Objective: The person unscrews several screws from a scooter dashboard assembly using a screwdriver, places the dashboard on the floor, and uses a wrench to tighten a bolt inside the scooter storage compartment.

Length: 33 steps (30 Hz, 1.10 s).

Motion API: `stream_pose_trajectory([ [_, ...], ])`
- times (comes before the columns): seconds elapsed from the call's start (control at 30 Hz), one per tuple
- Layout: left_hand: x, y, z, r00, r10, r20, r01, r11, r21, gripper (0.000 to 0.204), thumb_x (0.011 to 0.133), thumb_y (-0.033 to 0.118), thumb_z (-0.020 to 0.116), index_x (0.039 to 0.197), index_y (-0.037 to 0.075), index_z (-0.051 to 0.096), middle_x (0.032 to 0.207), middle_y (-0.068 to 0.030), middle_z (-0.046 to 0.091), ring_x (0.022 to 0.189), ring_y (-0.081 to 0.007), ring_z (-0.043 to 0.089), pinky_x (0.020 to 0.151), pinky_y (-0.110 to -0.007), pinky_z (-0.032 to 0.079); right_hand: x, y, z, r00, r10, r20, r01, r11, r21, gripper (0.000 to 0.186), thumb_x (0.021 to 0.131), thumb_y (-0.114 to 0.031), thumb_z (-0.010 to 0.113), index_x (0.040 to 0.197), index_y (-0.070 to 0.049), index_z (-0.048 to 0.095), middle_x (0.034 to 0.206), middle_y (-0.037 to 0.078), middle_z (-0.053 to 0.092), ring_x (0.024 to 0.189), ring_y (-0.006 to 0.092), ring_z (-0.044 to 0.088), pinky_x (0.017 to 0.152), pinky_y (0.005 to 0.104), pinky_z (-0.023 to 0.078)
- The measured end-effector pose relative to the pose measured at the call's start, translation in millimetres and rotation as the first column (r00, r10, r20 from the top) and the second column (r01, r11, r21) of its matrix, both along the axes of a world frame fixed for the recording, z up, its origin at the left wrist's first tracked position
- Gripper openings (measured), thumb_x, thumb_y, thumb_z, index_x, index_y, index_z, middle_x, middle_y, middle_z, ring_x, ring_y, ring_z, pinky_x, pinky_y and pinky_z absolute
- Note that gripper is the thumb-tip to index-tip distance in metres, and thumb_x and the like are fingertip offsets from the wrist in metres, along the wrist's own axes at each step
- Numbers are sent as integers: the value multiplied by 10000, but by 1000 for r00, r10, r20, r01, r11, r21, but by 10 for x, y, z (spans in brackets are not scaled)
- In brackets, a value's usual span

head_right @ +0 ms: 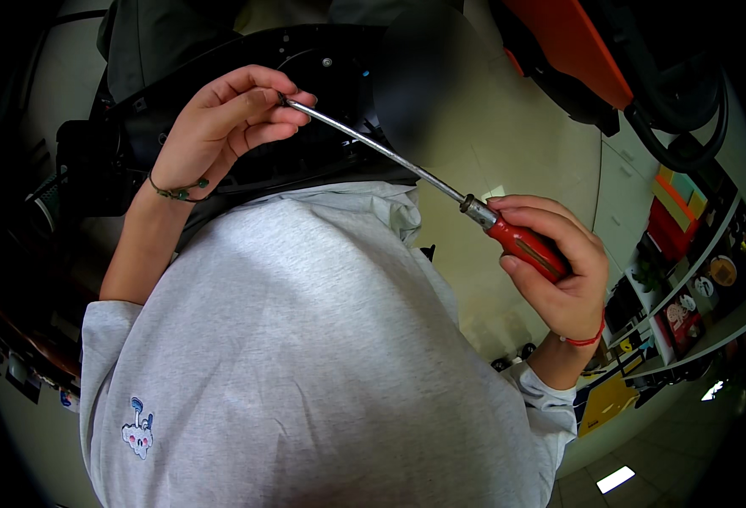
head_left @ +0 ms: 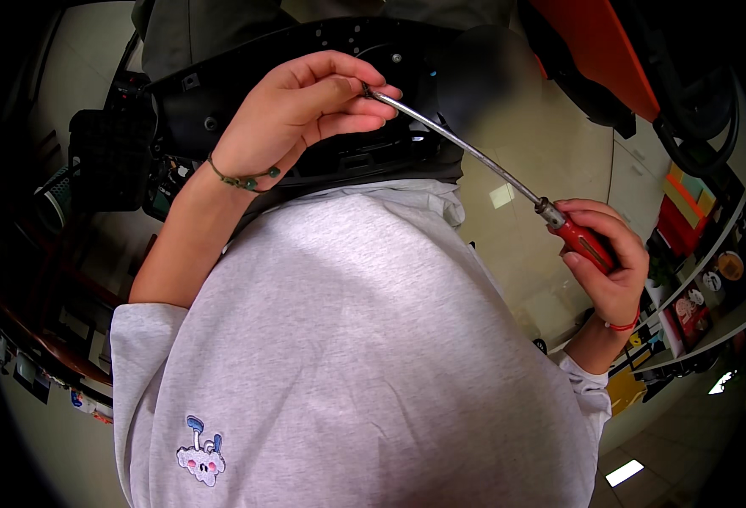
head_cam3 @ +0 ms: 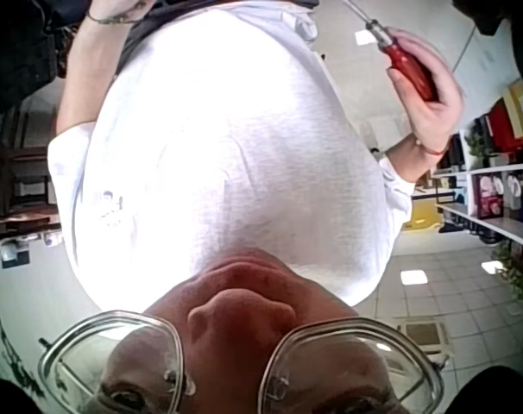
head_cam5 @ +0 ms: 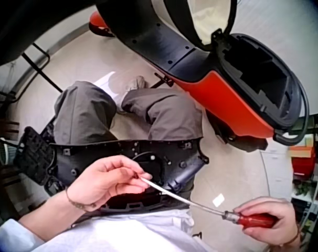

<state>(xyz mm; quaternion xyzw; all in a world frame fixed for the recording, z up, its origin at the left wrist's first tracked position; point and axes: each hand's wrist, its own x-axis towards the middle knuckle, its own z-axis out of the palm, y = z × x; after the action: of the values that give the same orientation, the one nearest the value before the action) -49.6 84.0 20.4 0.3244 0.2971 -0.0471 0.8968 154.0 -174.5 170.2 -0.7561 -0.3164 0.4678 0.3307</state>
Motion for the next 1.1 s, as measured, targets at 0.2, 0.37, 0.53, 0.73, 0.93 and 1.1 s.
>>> stream_pose_trajectory([
  [0.2,-5,-8,-2,1000,-4,2,4,999,50,231,994,118,461,1130,-20,586,1127,-198,640,983,-200,675,848,-261,578,1,-2,13,1000,-2,5,2,1000,11,391,665,67,653,1056,40,641,1097,210,645,1001,289,645,867,347,512],
  [0.37,56,-32,72,992,95,-78,-93,995,29,264,1006,183,456,1149,-5,574,1141,-185,640,1012,-205,664,865,-272,566,-21,27,17,999,24,35,-25,999,30,380,665,65,651,1045,40,642,1094,211,645,990,288,649,856,349,518],
  [0.53,57,-53,68,994,97,-44,-99,994,-47,276,1016,239,436,1108,27,586,1111,-163,657,961,-171,669,835,-264,566,-61,58,12,1000,-1,-4,1,999,47,381,669,77,645,1049,44,637,1100,214,638,988,284,651,853,346,527],
  [0.73,34,-55,32,995,13,-101,-13,1000,-4,301,1024,297,422,962,66,604,817,-46,660,687,-63,606,642,-185,513,-67,49,-27,999,-14,-35,16,998,53,384,672,86,641,1053,43,631,1110,213,633,994,281,648,849,343,530],
  [0.93,2,4,11,995,-2,-101,4,1000,16,337,1019,341,442,875,84,606,624,51,480,512,-15,376,483,-162,327,-69,40,-31,996,-46,-74,50,997,59,385,672,84,648,1054,41,631,1112,212,633,1030,290,632,869,353,517],
  [1.1,42,-17,77,990,8,-143,2,997,71,348,1015,336,454,927,58,644,622,62,407,531,-24,333,484,-170,307,-65,38,-44,994,-65,-90,71,996,59,384,672,85,649,1054,44,629,1113,214,632,1041,298,626,881,361,512],
])
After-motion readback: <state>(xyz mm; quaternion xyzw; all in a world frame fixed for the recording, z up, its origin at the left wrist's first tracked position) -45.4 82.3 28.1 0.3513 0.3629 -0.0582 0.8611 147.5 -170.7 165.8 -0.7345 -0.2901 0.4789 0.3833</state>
